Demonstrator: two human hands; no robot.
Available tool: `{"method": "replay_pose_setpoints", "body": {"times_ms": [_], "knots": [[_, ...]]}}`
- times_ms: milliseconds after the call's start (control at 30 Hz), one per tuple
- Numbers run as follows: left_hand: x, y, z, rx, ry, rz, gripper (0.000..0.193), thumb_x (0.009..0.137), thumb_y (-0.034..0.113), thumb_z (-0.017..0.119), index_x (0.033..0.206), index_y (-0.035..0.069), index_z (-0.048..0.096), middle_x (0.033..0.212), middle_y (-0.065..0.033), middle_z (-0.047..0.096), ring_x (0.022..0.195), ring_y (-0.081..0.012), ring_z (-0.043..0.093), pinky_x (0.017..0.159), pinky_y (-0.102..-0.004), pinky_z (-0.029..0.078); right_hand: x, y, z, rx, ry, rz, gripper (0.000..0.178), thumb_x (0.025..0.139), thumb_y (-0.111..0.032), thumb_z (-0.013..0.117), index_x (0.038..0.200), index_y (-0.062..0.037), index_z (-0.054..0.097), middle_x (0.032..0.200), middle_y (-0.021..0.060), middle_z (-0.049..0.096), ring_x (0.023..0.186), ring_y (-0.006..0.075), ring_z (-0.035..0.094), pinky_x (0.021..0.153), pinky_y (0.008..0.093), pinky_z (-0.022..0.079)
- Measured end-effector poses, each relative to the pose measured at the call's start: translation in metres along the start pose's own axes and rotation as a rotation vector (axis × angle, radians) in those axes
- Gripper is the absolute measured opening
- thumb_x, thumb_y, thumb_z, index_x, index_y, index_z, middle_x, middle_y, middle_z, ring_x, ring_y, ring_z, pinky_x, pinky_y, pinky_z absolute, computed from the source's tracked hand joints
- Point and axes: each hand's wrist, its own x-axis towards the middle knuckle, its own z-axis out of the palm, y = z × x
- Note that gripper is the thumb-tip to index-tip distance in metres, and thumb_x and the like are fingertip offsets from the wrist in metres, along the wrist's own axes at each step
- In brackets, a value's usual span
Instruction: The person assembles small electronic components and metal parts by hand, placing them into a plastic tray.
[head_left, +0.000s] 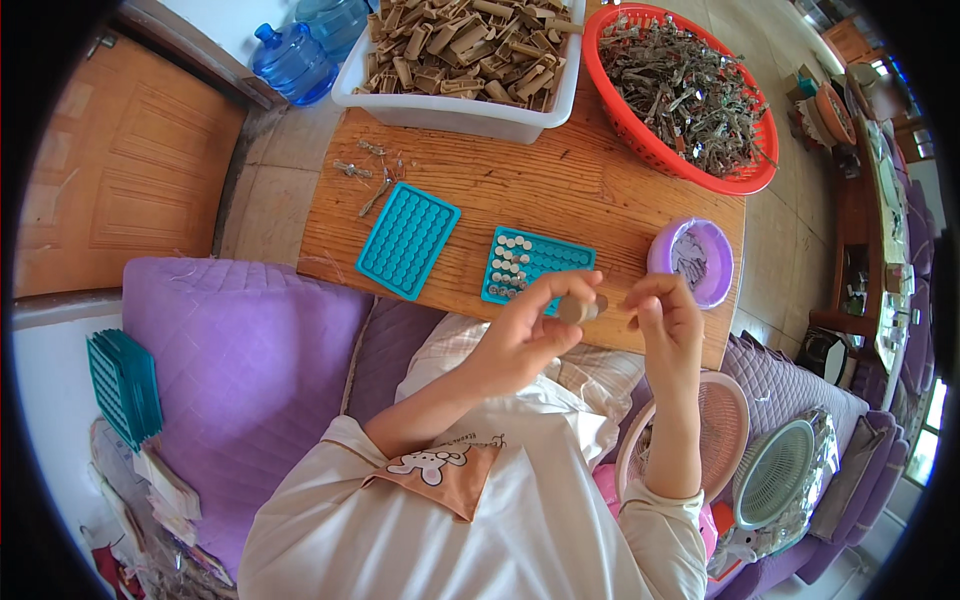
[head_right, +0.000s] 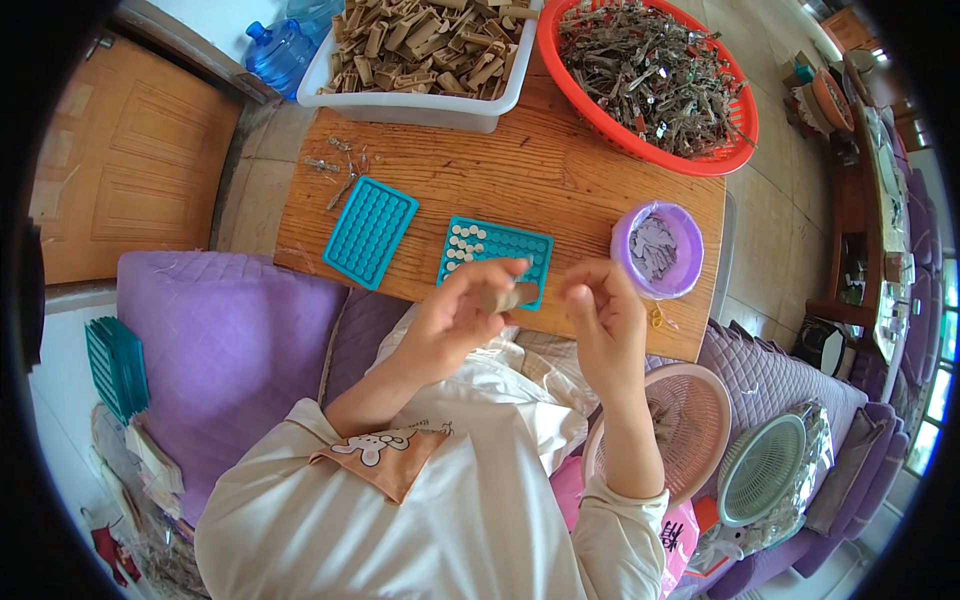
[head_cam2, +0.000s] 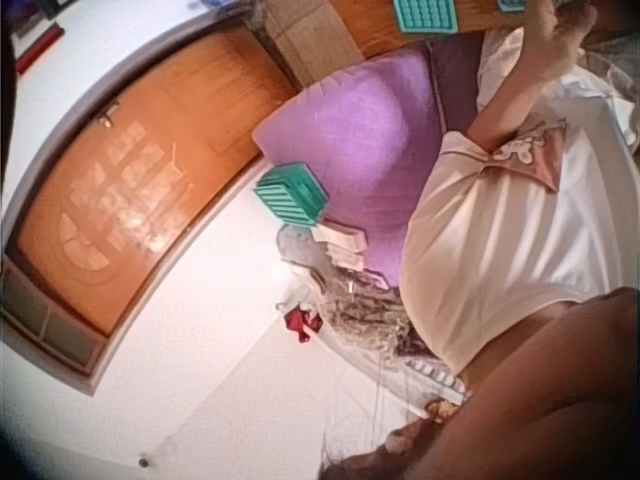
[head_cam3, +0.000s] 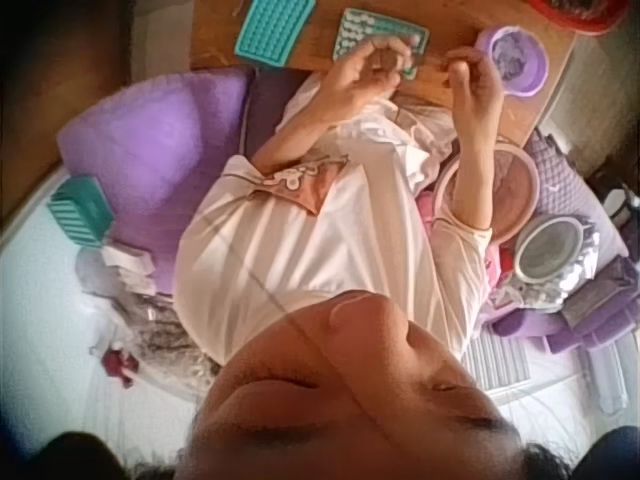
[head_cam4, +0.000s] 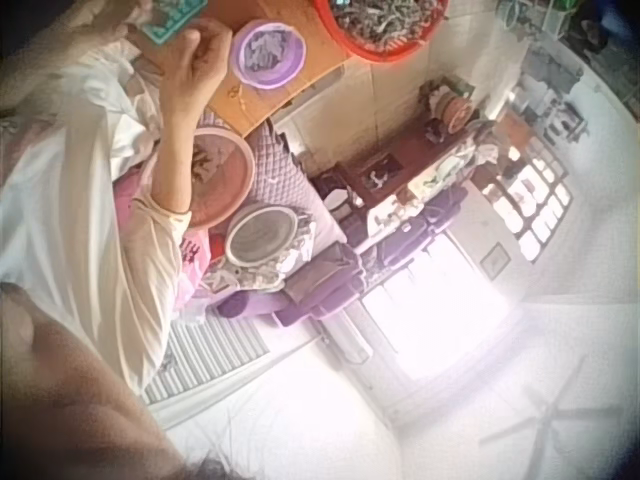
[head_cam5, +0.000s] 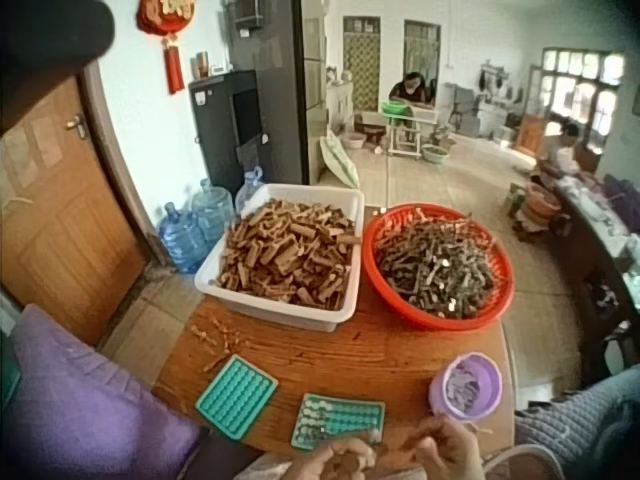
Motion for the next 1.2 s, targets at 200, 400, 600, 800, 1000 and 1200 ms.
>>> {"method": "replay_pose_setpoints", "body": {"times_ms": [200, 400, 600, 800, 1000, 1200], "knots": [[-0.015, -0.003, 0.005, 0.84, 0.005, 0.76, 0.03, 0.06, -0.002, 0.065, 0.082, 0.017, 0.061, 0.106, -0.0044, 0.045, 0.109, -0.0291, 0.038, 0.085, -0.037, 0.038, -0.028, -0.005, 0.016, 0.962, -0.479, 0.425, 0.045, 0.084, -0.039, 0.043, 0.102, 0.0016, 0.046, 0.09, 0.007, 0.054, 0.083, 0.0147, 0.053, 0.07, 0.0275, 0.044], [-0.023, -0.018, 0.003, 0.894, 0.073, 0.992, 0.033, 0.059, 0.001, 0.069, 0.087, 0.017, 0.062, 0.112, -0.0042, 0.044, 0.105, -0.0261, 0.042, 0.08, -0.0331, 0.042, -0.033, -0.002, 0.019, 1.153, -0.397, 0.304, 0.035, 0.08, -0.033, 0.053, 0.098, -0.0036, 0.046, 0.091, 0.007, 0.052, 0.088, 0.0158, 0.05, 0.077, 0.0298, 0.041], [0.009, 0.001, -0.035, 0.891, 0.289, 0.715, 0.023, 0.068, -0.002, 0.061, 0.089, 0.005, 0.055, 0.092, -0.0094, 0.054, 0.076, -0.0185, 0.054, 0.065, -0.0276, 0.044, -0.042, 0.01, -0.014, 0.716, 0.05, 0.049, 0.024, 0.082, -0.025, 0.053, 0.092, -0.0045, 0.047, 0.081, 0.0037, 0.051, 0.078, 0.0119, 0.047, 0.067, 0.0235, 0.037], [0.088, 0.052, -0.092, 1.121, 0.472, 0.585, 0.017, 0.074, 0.003, 0.056, 0.091, 0.003, 0.056, 0.084, -0.0081, 0.059, 0.073, -0.015, 0.057, 0.062, -0.0237, 0.044, -0.106, 0.055, -0.121, -0.419, 0.323, 0.34, 0.013, 0.078, -0.012, 0.051, 0.078, 0.0017, 0.052, 0.07, 0.0071, 0.055, 0.062, 0.0141, 0.05, 0.057, 0.0239, 0.038], [0.16, 0.096, -0.124, 1.378, 0.492, 0.453, 0.014, 0.076, 0.01, 0.052, 0.088, 0.005, 0.056, 0.085, -0.0106, 0.06, 0.078, -0.0254, 0.057, 0.066, -0.0356, 0.045, -0.202, 0.114, -0.173, -1.166, -0.306, 0.677, 0.015, 0.073, -0.011, 0.047, 0.077, 0.0004, 0.056, 0.067, 0.0191, 0.056, 0.066, 0.0357, 0.054, 0.062, 0.0429, 0.042], [0.226, 0.093, -0.127, 1.687, 0.374, 0.311, 0.027, 0.076, 0.017, 0.055, 0.102, 0.009, 0.051, 0.089, -0.0083, 0.06, 0.08, -0.0259, 0.057, 0.066, -0.0365, 0.046, -0.116, 0.064, -0.139, -1.118, -0.178, 0.48, 0.016, 0.074, -0.012, 0.049, 0.086, -0.002, 0.054, 0.083, 0.0195, 0.056, 0.074, 0.0358, 0.054, 0.065, 0.0435, 0.042]]}}
